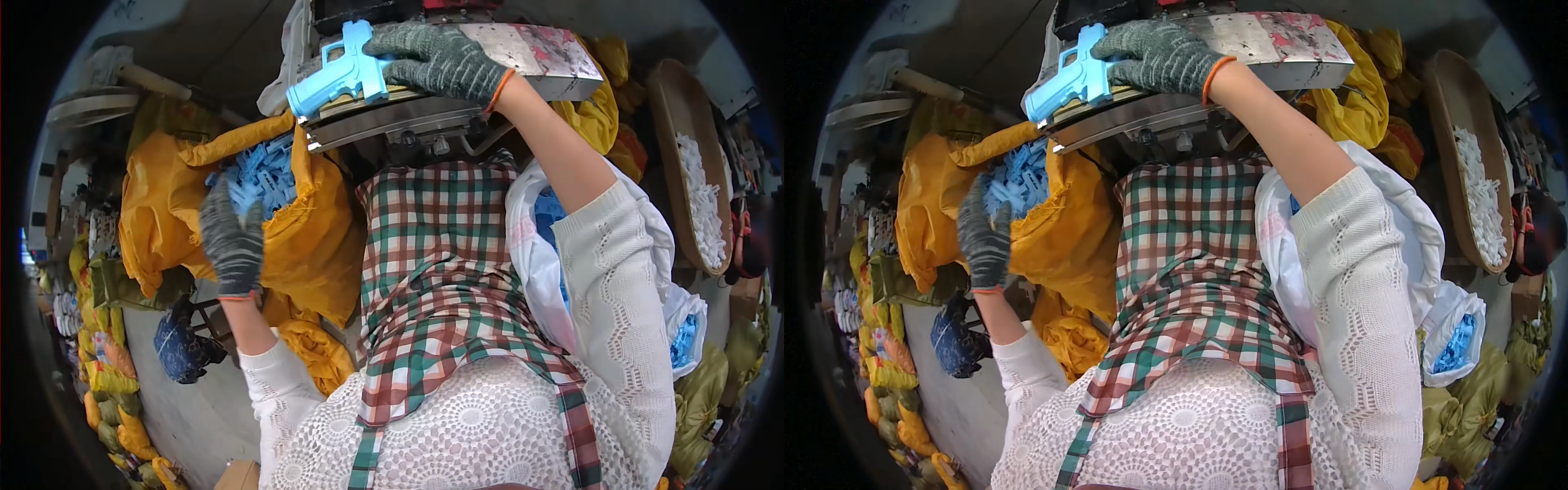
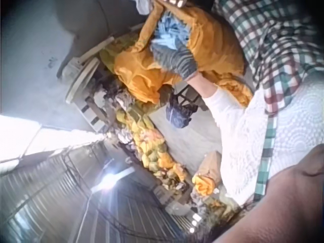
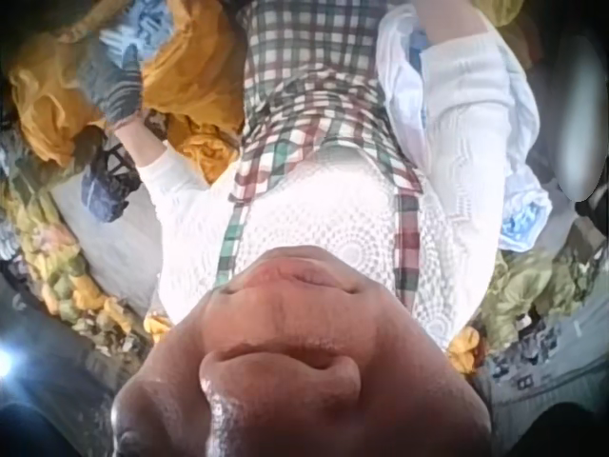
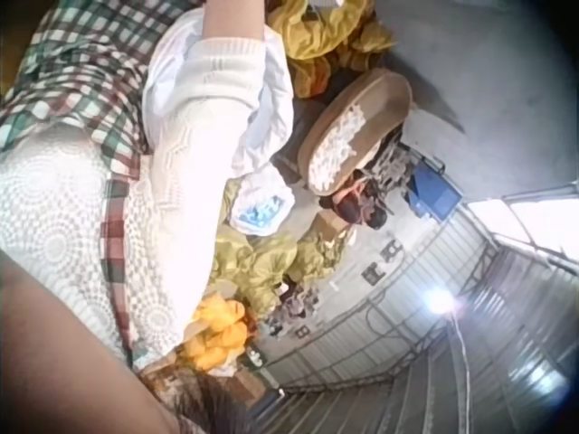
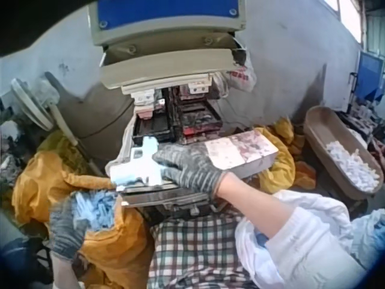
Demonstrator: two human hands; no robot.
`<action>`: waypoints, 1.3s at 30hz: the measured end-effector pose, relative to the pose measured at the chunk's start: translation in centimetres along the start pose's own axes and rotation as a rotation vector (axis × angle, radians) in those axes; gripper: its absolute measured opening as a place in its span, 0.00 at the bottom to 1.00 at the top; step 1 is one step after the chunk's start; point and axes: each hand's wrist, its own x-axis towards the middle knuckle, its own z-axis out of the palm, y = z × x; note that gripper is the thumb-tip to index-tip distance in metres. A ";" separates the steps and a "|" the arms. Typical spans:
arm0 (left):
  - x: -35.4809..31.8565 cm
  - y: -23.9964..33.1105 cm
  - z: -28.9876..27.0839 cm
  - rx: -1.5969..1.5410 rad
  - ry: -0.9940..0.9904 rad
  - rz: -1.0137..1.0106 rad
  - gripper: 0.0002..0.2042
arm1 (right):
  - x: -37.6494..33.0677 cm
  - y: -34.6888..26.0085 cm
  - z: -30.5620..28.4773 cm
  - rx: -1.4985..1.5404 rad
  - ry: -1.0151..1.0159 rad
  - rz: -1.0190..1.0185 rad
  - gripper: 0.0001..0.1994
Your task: Assembling plastic toy guns at a workbench in a manufacturing facility.
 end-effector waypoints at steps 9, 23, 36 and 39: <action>-10.4 18.0 10.8 -0.656 -0.316 0.200 0.24 | -13.0 -3.6 -8.8 0.243 -0.417 0.280 0.12; -12.3 18.4 13.2 -0.734 -0.314 0.038 0.11 | -41.9 10.4 -0.9 -0.567 -0.532 1.304 0.39; -4.7 21.6 1.1 -1.301 -0.367 0.247 0.33 | -25.3 -7.9 -16.9 -0.020 -0.079 0.917 0.13; -3.2 23.8 -1.6 -1.477 -0.388 0.509 0.36 | -19.8 -12.6 -13.9 -0.089 -0.110 0.345 0.12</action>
